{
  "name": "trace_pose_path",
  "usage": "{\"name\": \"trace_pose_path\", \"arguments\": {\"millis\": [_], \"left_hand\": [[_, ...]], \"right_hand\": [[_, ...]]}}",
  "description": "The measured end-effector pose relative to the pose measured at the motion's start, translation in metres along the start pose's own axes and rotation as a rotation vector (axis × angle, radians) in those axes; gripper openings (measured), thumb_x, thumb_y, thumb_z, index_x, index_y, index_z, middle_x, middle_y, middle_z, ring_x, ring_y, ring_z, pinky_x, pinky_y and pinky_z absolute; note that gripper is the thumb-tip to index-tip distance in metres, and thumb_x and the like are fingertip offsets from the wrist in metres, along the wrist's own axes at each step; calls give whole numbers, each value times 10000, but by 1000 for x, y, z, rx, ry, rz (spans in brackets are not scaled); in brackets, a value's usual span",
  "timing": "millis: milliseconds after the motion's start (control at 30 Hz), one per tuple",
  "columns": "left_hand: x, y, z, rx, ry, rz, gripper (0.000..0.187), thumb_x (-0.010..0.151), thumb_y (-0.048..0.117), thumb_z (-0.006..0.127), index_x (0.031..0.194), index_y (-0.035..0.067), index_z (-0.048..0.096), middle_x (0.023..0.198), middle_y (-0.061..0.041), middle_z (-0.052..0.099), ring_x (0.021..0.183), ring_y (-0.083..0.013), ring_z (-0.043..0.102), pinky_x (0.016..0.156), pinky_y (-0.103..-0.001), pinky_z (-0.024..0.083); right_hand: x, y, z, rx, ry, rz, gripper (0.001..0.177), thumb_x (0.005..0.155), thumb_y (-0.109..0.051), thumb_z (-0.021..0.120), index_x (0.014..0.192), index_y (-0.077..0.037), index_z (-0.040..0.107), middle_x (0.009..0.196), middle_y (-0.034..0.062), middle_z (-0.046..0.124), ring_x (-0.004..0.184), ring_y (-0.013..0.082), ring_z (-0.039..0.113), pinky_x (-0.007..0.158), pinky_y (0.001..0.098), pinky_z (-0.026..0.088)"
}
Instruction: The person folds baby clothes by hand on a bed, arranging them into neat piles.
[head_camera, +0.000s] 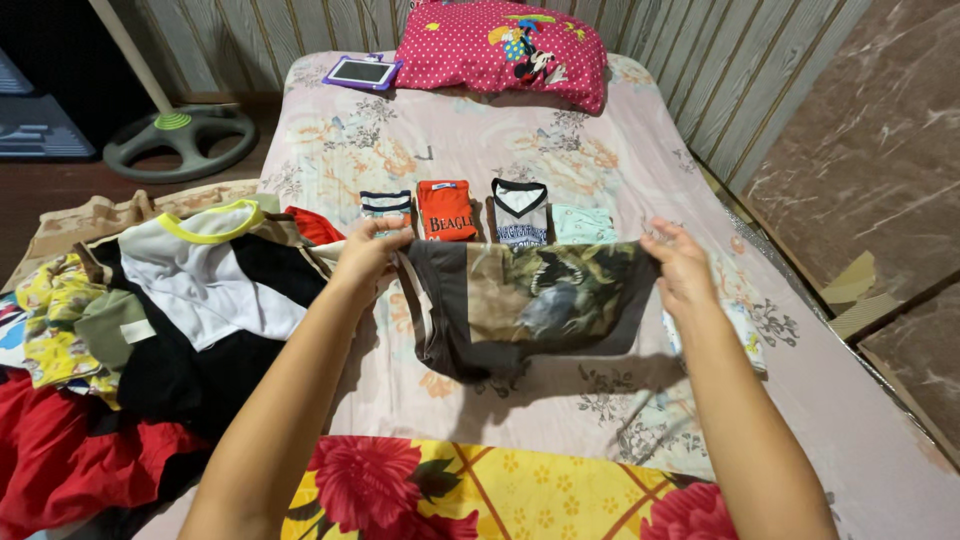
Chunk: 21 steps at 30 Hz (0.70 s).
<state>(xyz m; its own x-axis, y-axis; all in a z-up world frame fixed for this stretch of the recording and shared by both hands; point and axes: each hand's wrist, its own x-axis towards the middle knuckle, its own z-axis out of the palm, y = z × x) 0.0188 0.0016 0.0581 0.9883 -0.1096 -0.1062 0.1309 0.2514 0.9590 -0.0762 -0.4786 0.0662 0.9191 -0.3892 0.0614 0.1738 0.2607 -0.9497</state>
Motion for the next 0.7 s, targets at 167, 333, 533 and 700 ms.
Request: {"name": "trace_pose_path", "arguments": {"millis": [167,333,533,700], "left_hand": [[101,-26,6,377,144,160,263,829,52,787,1082,62,719,808,-57,676,654,-141,602,555,-313,503],[149,79,44,175,130,486,386,799,-18,720,1179,50,702,971,-64,719,825,-142,679,699,-265,555],[104,68,27,332,60,424,500,793,-25,680,1281,83,651,953,-102,676,814,-180,695,669,-279,538],[40,-117,-29,1082,170,424,443,841,96,609,1260,174,729,1078,-185,761,979,-321,728,861,-424,566]], "right_hand": [[67,33,13,-386,127,8,415,897,-14,757,1299,-28,653,1108,109,699,995,207,643,847,348,525],[131,-56,51,-242,74,-396,364,929,-4,742,1274,-61,642,1206,50,705,1050,157,662,908,290,553],[109,-39,34,-301,19,-290,381,922,-127,682,1292,-85,600,1149,159,688,1009,279,638,864,382,523],[37,152,-59,-1056,-142,-391,493,899,-60,556,1386,-56,624,1320,162,659,1174,298,635,990,411,507]]}}
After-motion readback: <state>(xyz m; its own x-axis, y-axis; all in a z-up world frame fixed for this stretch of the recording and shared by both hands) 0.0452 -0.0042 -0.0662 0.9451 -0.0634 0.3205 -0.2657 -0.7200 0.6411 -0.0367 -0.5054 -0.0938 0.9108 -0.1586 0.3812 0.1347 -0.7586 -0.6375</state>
